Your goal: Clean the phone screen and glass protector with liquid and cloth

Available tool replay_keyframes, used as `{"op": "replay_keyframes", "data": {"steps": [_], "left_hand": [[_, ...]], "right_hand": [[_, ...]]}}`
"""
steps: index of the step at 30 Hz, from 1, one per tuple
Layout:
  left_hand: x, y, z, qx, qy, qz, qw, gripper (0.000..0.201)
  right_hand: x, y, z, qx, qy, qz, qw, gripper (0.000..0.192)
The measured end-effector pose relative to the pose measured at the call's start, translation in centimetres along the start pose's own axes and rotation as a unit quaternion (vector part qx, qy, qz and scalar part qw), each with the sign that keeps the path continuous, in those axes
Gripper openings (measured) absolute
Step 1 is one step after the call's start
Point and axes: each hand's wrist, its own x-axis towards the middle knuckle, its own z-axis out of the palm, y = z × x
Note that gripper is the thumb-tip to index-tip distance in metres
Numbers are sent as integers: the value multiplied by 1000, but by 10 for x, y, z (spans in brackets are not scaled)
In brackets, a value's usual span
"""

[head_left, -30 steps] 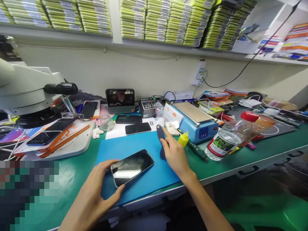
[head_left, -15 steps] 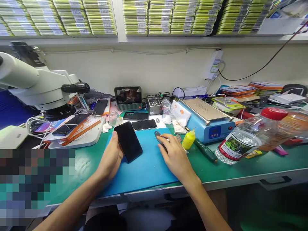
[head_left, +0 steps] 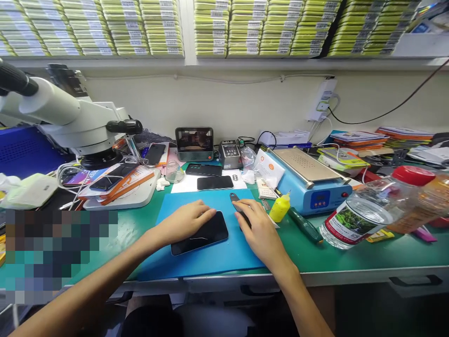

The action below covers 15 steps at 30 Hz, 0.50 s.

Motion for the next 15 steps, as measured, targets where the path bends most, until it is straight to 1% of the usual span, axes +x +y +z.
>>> {"op": "replay_keyframes", "data": {"steps": [3, 6, 7, 9, 10, 11, 12, 13, 15], "left_hand": [[-11, 0, 1, 58, -8, 45, 997, 46], [-26, -1, -5, 89, -27, 64, 994, 53], [-33, -3, -7, 95, -31, 65, 993, 60], [-47, -9, -11, 109, -31, 57, 992, 85], [-55, -13, -12, 117, -23, 48, 992, 98], [-63, -18, -12, 126, -13, 36, 991, 105], [-71, -24, -12, 135, 2, 23, 991, 105], [-78, -29, -10, 141, 22, 13, 990, 96], [-90, -41, -6, 134, 56, 20, 989, 80]], "right_hand": [[1, 2, 1, 8, -7, -1, 1000, 29], [1, 3, 2, 11, -15, -2, 1000, 29], [1, 3, 2, 11, -16, -2, 1000, 30], [1, 3, 3, 9, -18, -3, 1000, 30], [0, 3, 3, 8, -20, -4, 1000, 30], [0, 3, 3, 7, -21, -7, 1000, 30], [1, 3, 3, 7, -23, -12, 1000, 30], [1, 3, 3, 6, -24, -18, 1000, 30], [3, 1, 1, 5, -26, -34, 999, 30]]}}
